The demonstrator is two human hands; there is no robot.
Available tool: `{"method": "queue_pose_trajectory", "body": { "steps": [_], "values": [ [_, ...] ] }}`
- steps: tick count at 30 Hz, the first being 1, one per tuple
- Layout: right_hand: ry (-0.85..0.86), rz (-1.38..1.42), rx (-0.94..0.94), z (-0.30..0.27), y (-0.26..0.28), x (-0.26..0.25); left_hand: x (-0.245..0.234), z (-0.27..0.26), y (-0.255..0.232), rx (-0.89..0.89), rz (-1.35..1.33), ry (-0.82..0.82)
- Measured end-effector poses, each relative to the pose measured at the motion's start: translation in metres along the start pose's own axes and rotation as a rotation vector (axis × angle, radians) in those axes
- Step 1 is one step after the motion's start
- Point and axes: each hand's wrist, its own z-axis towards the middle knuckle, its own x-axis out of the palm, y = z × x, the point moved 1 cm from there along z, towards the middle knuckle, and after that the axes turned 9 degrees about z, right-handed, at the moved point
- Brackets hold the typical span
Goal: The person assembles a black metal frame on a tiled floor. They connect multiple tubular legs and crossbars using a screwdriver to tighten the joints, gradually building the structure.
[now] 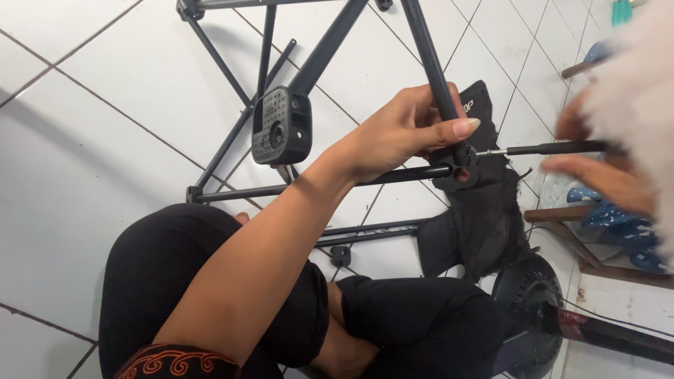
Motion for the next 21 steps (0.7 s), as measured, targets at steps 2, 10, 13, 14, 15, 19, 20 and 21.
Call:
{"method": "queue_pose_trajectory", "body": {
  "steps": [2, 10, 13, 14, 15, 19, 20, 21],
  "values": [
    [-0.060, 0.169, -0.094, 0.001, 0.001, 0.002, 0.000, 0.000, 0.001, -0.002, 0.007, 0.001],
    [0.054, -0.027, 0.398, -0.019, -0.013, 0.006, 0.004, 0.000, 0.004, -0.014, 0.009, 0.030],
    [-0.055, 0.061, 0.225, -0.031, -0.024, 0.015, 0.002, 0.001, 0.004, -0.026, 0.061, 0.007],
    [-0.086, 0.101, 0.209, -0.034, -0.028, 0.018, 0.003, 0.001, 0.004, -0.031, 0.070, -0.001],
    [-0.060, 0.144, 0.302, -0.036, -0.033, 0.020, 0.004, 0.001, 0.004, -0.036, 0.079, -0.010],
    [0.039, 0.322, 0.530, -0.037, -0.032, 0.020, 0.006, 0.000, 0.005, -0.009, 0.027, 0.032],
    [0.068, 0.368, 0.547, -0.033, -0.026, 0.017, 0.003, 0.000, 0.005, -0.013, 0.057, 0.020],
    [0.035, 0.324, 0.324, -0.030, -0.015, 0.013, 0.001, 0.001, 0.005, -0.016, 0.087, 0.009]
  ]
}}
